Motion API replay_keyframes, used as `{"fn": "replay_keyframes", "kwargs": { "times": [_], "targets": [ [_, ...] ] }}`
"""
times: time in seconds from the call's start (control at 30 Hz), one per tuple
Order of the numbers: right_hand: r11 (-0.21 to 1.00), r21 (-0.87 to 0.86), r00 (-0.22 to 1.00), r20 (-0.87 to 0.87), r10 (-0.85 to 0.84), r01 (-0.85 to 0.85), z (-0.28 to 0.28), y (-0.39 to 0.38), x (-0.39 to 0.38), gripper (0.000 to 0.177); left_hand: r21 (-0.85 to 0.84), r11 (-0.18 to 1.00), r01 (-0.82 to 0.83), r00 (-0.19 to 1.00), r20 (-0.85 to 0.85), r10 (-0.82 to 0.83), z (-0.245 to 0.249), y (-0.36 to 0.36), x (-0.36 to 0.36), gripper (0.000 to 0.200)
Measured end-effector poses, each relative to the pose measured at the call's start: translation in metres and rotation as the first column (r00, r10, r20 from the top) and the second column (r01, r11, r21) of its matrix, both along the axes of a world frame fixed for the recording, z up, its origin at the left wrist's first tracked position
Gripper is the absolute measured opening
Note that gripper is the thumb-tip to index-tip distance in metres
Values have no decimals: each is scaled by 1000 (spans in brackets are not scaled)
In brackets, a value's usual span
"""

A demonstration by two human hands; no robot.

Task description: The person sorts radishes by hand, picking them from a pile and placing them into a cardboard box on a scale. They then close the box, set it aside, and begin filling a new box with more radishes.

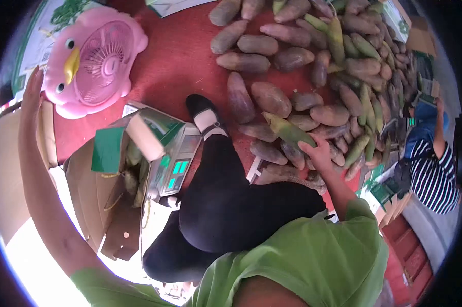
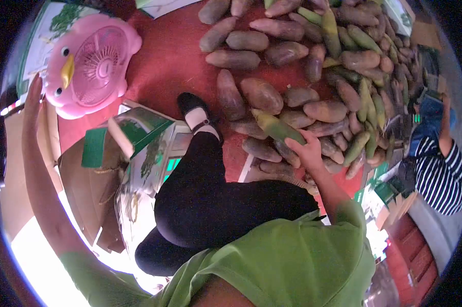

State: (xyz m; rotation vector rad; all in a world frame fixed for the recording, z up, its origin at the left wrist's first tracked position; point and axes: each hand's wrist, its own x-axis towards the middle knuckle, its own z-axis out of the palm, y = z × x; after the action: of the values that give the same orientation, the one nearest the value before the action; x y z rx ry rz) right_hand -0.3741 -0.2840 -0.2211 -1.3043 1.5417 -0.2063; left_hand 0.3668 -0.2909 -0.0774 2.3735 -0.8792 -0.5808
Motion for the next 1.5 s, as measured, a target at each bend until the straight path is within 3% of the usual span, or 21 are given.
{"fn": "replay_keyframes", "kwargs": {
  "times": [0.07,0.1,0.17,0.27,0.33,0.37,0.43,0.47,0.5,0.63,0.67,0.73,0.93,1.1,1.2,1.5],
  "targets": [
    [1000,-13,1000,-27,-16,15,10,-1,2,43,129,936,326,908,234,-348,-39,8,84,58],
    [999,-31,999,-39,-11,10,14,-2,1,45,127,933,335,906,229,-357,-41,2,76,58],
    [1000,-4,997,-77,2,-2,12,-1,-6,47,60,971,230,931,277,-237,-37,-4,58,54],
    [999,40,993,-114,32,-28,10,2,-10,48,33,982,184,945,268,-186,-43,-5,46,54],
    [997,53,994,-94,54,-49,3,8,-12,49,-8,971,240,950,208,-233,-79,4,117,54],
    [999,6,997,-56,44,-43,-3,13,-17,49,-67,965,253,949,211,-234,-70,3,78,54],
    [998,-29,999,4,51,-51,-11,20,-13,48,117,987,111,960,245,-137,-42,-6,16,54],
    [999,36,1000,13,11,-11,-6,20,-11,49,-63,987,151,981,136,-141,-53,-2,22,54],
    [994,100,999,11,-32,31,-5,19,-9,49,-49,988,143,980,146,-135,-53,-3,22,54],
    [996,88,999,33,-16,13,-7,23,-8,48,-80,988,130,979,170,-114,-49,-8,-2,53],
    [998,57,1000,14,11,-11,-6,23,-6,48,-79,988,132,979,167,-117,-47,-8,-2,53],
    [999,29,999,-9,32,-32,-12,26,-9,48,49,989,140,930,338,-148,-44,-9,-4,52],
    [999,36,999,-24,20,-19,-18,25,-12,51,-37,993,115,983,145,-109,-44,-10,-4,52],
    [993,116,997,-74,36,-28,-11,22,-2,52,42,992,120,961,247,-127,-39,-11,-12,53],
    [993,42,992,-59,111,-108,-17,24,-4,45,19,995,102,967,232,-103,-39,-11,-13,54],
    [993,69,995,-23,93,-92,-24,25,-6,40,10,999,37,986,161,-38,-36,-14,-20,54]
  ]
}}
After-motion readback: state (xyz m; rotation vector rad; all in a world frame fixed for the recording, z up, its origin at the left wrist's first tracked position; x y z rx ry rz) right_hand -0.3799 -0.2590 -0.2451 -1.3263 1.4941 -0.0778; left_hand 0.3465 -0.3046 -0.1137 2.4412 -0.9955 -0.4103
